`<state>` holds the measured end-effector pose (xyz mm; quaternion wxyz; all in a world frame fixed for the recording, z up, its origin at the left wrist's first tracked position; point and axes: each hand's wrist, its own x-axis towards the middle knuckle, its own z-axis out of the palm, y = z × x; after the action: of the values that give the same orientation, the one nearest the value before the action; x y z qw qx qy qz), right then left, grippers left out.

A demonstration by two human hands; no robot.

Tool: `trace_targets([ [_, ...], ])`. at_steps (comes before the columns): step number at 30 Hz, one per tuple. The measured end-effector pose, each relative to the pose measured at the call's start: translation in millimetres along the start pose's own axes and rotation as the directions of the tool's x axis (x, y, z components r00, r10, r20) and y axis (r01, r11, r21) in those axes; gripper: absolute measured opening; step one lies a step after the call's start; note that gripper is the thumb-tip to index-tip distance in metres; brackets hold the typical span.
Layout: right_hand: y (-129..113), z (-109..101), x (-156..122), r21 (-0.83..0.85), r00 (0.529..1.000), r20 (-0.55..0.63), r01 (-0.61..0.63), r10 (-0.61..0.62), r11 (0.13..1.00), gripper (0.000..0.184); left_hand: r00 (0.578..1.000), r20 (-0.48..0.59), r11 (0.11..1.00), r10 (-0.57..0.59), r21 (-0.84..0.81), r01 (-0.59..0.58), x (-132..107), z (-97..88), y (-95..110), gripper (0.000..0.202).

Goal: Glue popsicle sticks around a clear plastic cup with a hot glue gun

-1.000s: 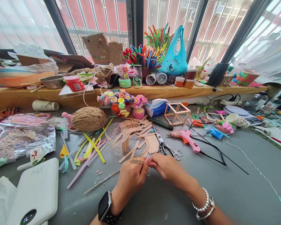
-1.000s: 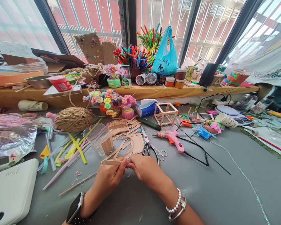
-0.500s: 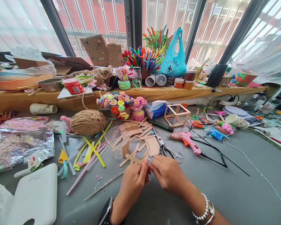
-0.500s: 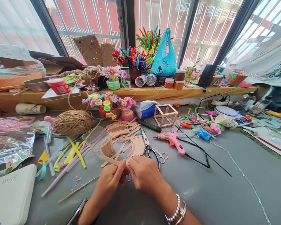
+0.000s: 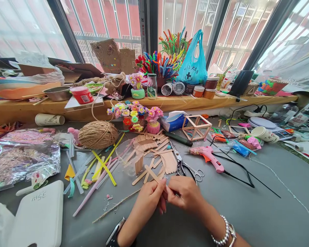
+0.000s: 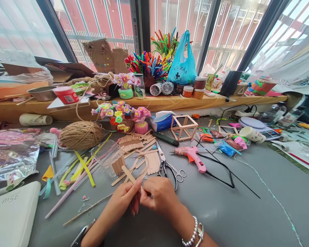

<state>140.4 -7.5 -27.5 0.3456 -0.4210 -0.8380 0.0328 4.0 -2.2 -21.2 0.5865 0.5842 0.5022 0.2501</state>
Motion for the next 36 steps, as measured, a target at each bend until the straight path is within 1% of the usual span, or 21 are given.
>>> trace_targets([
  [2,0,3,-1,-0.048,0.999,-0.036,0.012,-0.014,0.999,0.028,0.999,0.037,1.000,-0.013,-0.013,0.014,2,-0.3,-2,0.052],
  [3,-1,4,-1,-0.091,0.998,-0.051,0.019,-0.024,0.996,0.028,0.999,0.037,1.000,-0.014,-0.010,0.014,3,-0.4,-3,0.053],
  [6,-2,7,-2,-0.209,0.995,-0.084,0.043,-0.062,0.977,0.029,1.000,0.004,1.000,-0.017,0.013,0.017,5,0.0,-6,0.052],
  [11,-4,10,-2,-0.287,0.984,-0.131,0.079,-0.121,0.955,0.032,1.000,-0.023,0.998,-0.006,0.064,0.008,6,1.4,-5,0.051],
  [13,-6,12,-1,-0.321,0.978,-0.154,0.087,-0.143,0.943,0.033,0.996,-0.077,0.991,0.036,0.129,-0.026,5,0.6,-3,0.049],
  [16,-8,18,-1,-0.364,0.968,-0.186,0.094,-0.171,0.927,0.034,0.974,-0.179,0.961,0.141,0.263,-0.091,6,-2.6,-1,0.045],
  [18,-9,21,-1,-0.383,0.962,-0.202,0.097,-0.186,0.919,0.035,0.970,-0.183,0.948,0.162,0.302,-0.101,7,-4.8,-1,0.043],
  [20,-9,23,-2,-0.396,0.956,-0.212,0.106,-0.203,0.912,0.035,0.976,-0.162,0.950,0.146,0.300,-0.092,8,-5.6,-1,0.042],
  [22,-9,22,-2,-0.401,0.950,-0.219,0.120,-0.223,0.908,0.035,0.976,-0.166,0.952,0.143,0.291,-0.090,8,-4.4,-1,0.042],
  [25,-7,14,-2,-0.393,0.946,-0.235,0.118,-0.224,0.912,0.035,0.954,-0.240,0.961,0.180,0.252,-0.117,6,-0.1,1,0.043],
  [27,-5,7,-1,-0.375,0.949,-0.247,0.094,-0.197,0.922,0.034,0.932,-0.284,0.968,0.224,0.174,-0.180,3,2.8,4,0.044],
  [28,-4,4,-1,-0.363,0.953,-0.246,0.079,-0.178,0.928,0.033,0.929,-0.273,0.967,0.249,0.117,-0.225,2,3.8,5,0.045],
  [30,-2,-1,-1,-0.309,0.963,-0.240,0.043,-0.122,0.950,0.031,0.924,-0.244,0.953,0.294,0.003,-0.303,-1,4.5,8,0.044],
  [32,0,-5,-1,-0.243,0.969,-0.243,-0.017,-0.044,0.970,0.029,0.909,-0.260,0.930,0.327,-0.085,-0.359,-5,3.6,11,0.034],
  [34,2,-6,-1,-0.178,0.966,-0.255,-0.077,0.030,0.981,0.026,0.893,-0.290,0.904,0.343,-0.155,-0.398,-9,1.9,14,0.027],
  [36,4,-8,-1,-0.126,0.960,-0.265,-0.123,0.086,0.984,0.023,0.891,-0.294,0.888,0.345,-0.206,-0.411,-13,0.1,15,0.027],
])
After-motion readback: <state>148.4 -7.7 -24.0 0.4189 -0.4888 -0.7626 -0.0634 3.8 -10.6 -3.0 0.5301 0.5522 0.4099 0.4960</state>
